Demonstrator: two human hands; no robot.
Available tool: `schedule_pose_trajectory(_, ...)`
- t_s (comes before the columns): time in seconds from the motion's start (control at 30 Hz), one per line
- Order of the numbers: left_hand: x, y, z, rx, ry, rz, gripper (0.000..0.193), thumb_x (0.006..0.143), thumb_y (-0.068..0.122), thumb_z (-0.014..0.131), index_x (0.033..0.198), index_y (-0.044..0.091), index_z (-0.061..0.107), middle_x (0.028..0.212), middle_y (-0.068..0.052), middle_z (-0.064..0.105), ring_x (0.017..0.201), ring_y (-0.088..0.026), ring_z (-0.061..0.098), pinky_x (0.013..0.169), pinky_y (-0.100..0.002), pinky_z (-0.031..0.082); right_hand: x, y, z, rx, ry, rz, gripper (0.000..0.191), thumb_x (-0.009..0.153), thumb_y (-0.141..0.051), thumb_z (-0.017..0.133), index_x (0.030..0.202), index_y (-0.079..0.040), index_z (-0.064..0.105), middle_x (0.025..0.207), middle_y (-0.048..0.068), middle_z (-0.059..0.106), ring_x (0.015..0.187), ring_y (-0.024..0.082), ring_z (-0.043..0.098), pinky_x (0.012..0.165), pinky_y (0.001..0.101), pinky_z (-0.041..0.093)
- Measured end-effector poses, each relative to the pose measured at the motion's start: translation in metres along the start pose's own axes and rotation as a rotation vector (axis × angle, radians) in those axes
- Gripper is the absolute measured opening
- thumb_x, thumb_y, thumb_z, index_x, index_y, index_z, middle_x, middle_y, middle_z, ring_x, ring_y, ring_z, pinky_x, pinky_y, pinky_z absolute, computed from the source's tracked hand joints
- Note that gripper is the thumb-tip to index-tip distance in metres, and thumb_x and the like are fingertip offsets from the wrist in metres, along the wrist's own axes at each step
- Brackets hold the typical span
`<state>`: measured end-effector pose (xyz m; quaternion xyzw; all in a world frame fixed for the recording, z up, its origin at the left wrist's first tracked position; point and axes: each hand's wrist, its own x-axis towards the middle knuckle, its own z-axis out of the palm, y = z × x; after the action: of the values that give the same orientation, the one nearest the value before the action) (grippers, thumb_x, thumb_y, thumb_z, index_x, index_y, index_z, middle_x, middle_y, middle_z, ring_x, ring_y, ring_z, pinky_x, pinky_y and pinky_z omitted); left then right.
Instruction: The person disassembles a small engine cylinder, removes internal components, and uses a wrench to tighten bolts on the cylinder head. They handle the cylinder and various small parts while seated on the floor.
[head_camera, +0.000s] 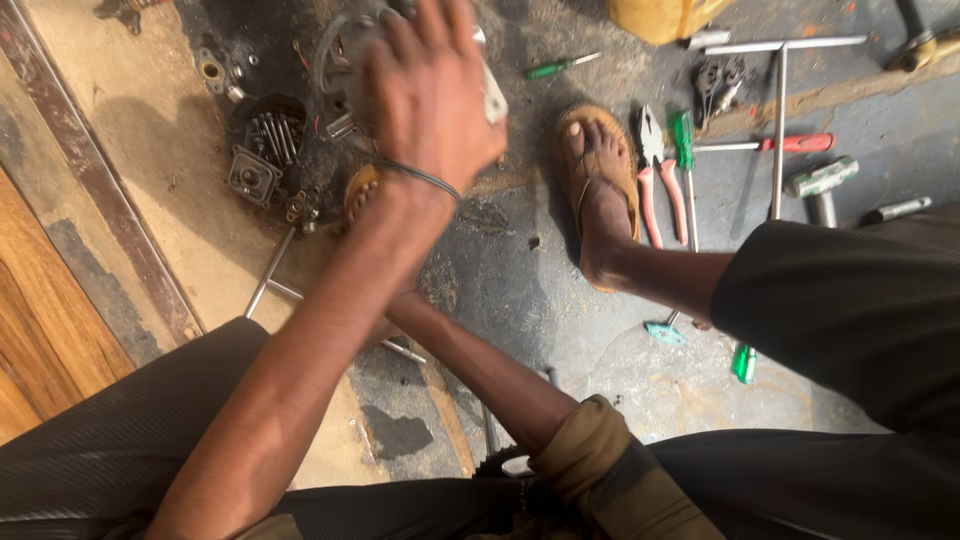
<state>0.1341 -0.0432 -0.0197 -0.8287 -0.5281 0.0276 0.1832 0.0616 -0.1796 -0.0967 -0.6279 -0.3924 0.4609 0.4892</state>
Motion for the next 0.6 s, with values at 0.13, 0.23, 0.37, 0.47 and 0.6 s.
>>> schedule_pose_trajectory(0.13, -0.002, 0.022, -0.007, 0.133, -0.071, 0.174, 0.064, 0.079, 0.038, 0.083, 0.119, -0.001, 0.052, 0.097, -0.013, 0.058, 0.080, -0.026, 0.063, 0.065, -0.043, 0.050, -0.003, -0.003, -0.004, 0.011, -0.133, 0.015, 0.050, 0.105, -0.025, 0.055, 0.143, 0.006, 0.044, 0.117, 0.025, 0.057, 0.105, 0.033, 0.055, 0.093, 0.0433, 0.043)
schedule_pose_trajectory(0.23, 0.000, 0.006, 0.003, -0.028, -0.022, 0.066, 0.073, 0.062, 0.044, 0.083, 0.115, 0.005, 0.052, 0.101, -0.013, 0.059, 0.094, -0.030, 0.066, 0.072, -0.040, 0.052, 0.005, -0.008, -0.005, -0.033, 0.196, -0.013, 0.046, 0.106, -0.025, 0.054, 0.139, 0.006, 0.048, 0.112, 0.025, 0.060, 0.098, 0.031, 0.058, 0.087, 0.0422, 0.044)
schedule_pose_trajectory(0.37, 0.004, -0.047, 0.020, -0.332, -0.038, 0.091, 0.081, 0.073, 0.054, 0.083, 0.121, -0.003, 0.053, 0.101, -0.020, 0.063, 0.084, -0.033, 0.067, 0.072, -0.046, 0.055, 0.002, -0.028, -0.006, 0.014, 0.285, 0.083, 0.041, 0.108, -0.025, 0.053, 0.135, 0.006, 0.053, 0.105, 0.024, 0.065, 0.088, 0.029, 0.061, 0.079, 0.0406, 0.046)
schedule_pose_trajectory(0.47, 0.007, -0.073, 0.030, -0.463, -0.033, 0.131, 0.083, 0.092, 0.064, 0.075, 0.129, -0.007, 0.054, 0.101, -0.023, 0.066, 0.081, -0.033, 0.068, 0.069, -0.048, 0.055, 0.004, -0.033, -0.024, 0.058, 0.246, 0.125, 0.034, 0.108, -0.026, 0.053, 0.121, 0.003, 0.066, 0.080, 0.018, 0.068, 0.063, 0.026, 0.064, 0.059, 0.0384, 0.048)
schedule_pose_trajectory(0.6, 0.008, -0.076, 0.038, -0.555, 0.055, 0.205, 0.074, 0.105, 0.067, 0.062, 0.130, -0.002, 0.058, 0.103, -0.021, 0.070, 0.084, -0.030, 0.069, 0.072, -0.046, 0.056, 0.042, -0.015, -0.084, -0.170, 0.131, 0.181, 0.028, 0.099, -0.019, 0.055, 0.117, -0.007, 0.073, 0.066, 0.003, 0.065, 0.046, 0.011, 0.054, 0.040, 0.0368, 0.042)
